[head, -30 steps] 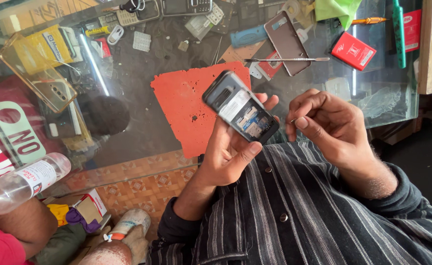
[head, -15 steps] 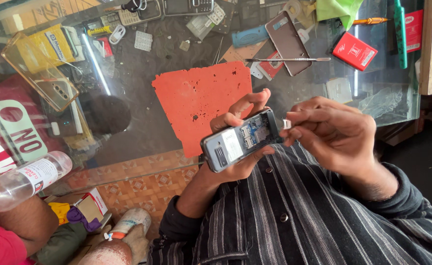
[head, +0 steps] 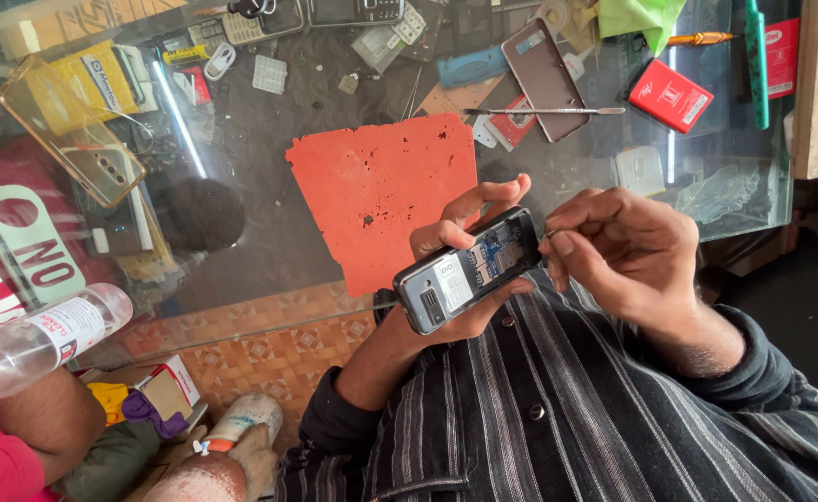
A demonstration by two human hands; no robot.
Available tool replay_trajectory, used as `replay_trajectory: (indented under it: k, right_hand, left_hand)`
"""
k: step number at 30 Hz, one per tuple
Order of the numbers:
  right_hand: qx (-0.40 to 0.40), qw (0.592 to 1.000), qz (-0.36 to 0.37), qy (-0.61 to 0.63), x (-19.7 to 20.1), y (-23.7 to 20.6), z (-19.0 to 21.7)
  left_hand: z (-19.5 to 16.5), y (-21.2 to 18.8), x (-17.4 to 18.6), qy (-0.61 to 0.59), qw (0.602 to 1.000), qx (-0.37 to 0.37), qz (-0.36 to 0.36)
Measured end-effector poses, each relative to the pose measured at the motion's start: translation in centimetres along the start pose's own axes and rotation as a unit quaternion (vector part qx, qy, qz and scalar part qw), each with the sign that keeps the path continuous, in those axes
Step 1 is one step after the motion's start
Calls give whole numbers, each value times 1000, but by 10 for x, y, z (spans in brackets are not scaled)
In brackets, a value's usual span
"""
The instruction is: The person disassembles a feature phone at a repair bench, unscrewing and prying open the back cover and handling the battery and internal parts, then reassembles the phone. They press its buttons to power it on and test the screen, briefly walking through the shop while operating the phone.
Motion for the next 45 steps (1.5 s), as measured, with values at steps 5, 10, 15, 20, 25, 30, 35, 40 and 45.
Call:
replay_trajectory:
  k: [5,10,15,20,25,30,35,40,45]
  right_hand:
    - [28,998,1,-48,49,89,37]
    - [68,990,-6,-127,86,171,70]
    - [114,968,0,-222,117,184,110]
    - [178,907,-2,-381,141,159,147]
    - [176,884,28,-432,157,128,149]
    - [164,893,53,-416,134,98,145]
    - [159,892,75,-416,131,163,163]
    - [183,896,77,-396,119,230,171]
    - [211,889,79,-399,88,267,178]
  left_hand:
    - [33,92,14,-18,1000,-5,1]
    - [65,180,26,-18,1000,-8,3]
    - [76,213,-3,14,1000,-16,16]
    - [81,213,-56,17,1000,4,-4]
    - [90,186,-84,81,996,21,-8]
    - [66,147,-91,76,997,11,-7]
    - [58,197,-56,136,991,10,-4]
    - [53,247,-15,140,990,21,-9]
    - [40,265,23,78,997,24,-14]
Point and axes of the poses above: each hand's wrist, its own y-axis towards the middle knuckle, its own x-axis out of the back of the hand, z = x × y, the point moved 5 cm from there along y, towards the middle knuckle, and after that the axes turned 3 degrees about -x, right-handed, at the moved point
